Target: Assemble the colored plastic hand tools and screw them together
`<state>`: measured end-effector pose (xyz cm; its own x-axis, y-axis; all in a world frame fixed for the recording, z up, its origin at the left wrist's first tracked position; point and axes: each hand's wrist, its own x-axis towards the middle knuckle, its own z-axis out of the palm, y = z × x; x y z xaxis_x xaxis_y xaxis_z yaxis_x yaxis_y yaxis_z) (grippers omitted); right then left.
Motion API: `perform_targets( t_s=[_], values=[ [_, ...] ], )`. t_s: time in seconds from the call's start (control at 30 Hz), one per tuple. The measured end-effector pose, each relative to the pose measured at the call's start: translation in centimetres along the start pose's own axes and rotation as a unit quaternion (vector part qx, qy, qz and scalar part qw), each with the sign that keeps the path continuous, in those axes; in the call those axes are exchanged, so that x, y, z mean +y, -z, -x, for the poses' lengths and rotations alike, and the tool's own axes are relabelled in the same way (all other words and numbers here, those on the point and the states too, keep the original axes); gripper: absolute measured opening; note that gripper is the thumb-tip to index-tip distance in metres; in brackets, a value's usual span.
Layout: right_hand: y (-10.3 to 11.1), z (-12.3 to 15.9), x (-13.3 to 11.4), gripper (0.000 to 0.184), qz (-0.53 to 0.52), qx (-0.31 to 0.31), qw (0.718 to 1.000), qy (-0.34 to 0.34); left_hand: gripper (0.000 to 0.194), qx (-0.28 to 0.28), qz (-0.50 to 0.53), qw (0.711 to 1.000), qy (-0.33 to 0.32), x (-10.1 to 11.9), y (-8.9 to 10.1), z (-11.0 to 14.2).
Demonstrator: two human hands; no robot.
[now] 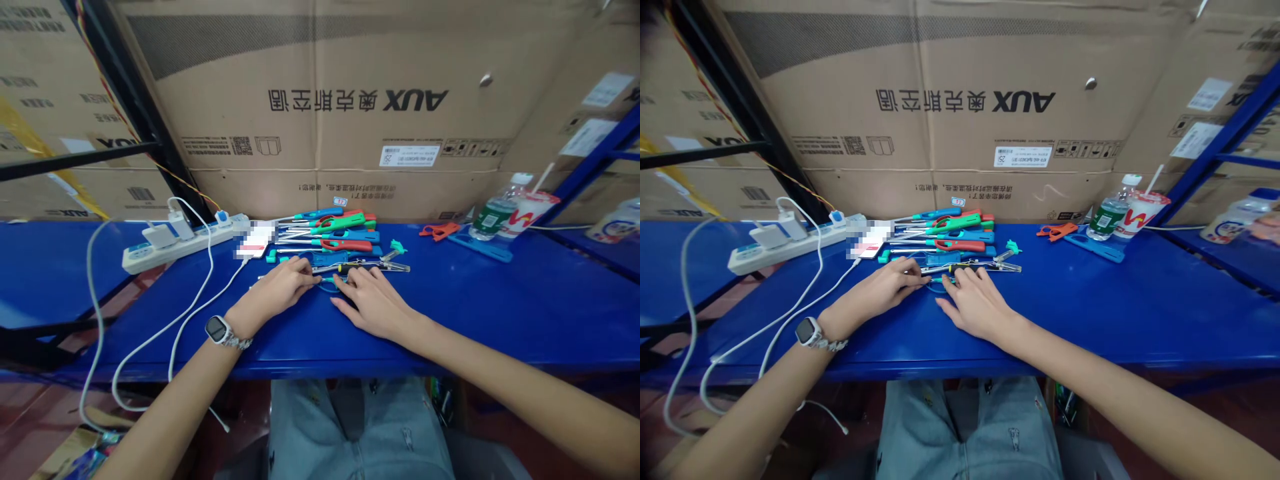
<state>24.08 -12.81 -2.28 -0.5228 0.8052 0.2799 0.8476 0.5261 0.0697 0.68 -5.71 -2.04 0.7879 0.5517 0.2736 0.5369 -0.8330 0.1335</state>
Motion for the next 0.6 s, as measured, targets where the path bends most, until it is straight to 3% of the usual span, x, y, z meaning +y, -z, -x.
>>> perform_targets(
  t_s=[0.1, 0.2, 0.3, 0.47, 0.6],
  values=[
    [0.2, -0.9, 0.9, 0.04, -0.05, 0.03, 0.998, -0.021, 0.035, 0.014, -0.027, 1.0, 0.004, 0.6, 0.1, 0.4],
    [0.6, -3.8, 2.7, 0.032, -0.101, 0.079, 0.991, -0.043, 0.05, 0.042, -0.007, 0.999, 0.02, 0.8, 0.6, 0.7],
    [0.9, -7.7, 4.4, 0.025, -0.122, 0.028, 0.992, -0.017, 0.055, 0.101, 0.037, 0.993, 0.053, 0.4, 1.4, 1.0],
    [0.7, -12.5, 4.8, 0.019, -0.105, -0.101, 0.989, 0.023, 0.042, 0.188, 0.077, 0.974, 0.101, -1.0, 1.6, 1.2],
    [0.3, -13.2, 4.8, 0.002, -0.148, -0.074, 0.986, 0.031, 0.038, 0.218, 0.072, 0.967, 0.109, -1.6, 1.1, 1.1]
  ],
)
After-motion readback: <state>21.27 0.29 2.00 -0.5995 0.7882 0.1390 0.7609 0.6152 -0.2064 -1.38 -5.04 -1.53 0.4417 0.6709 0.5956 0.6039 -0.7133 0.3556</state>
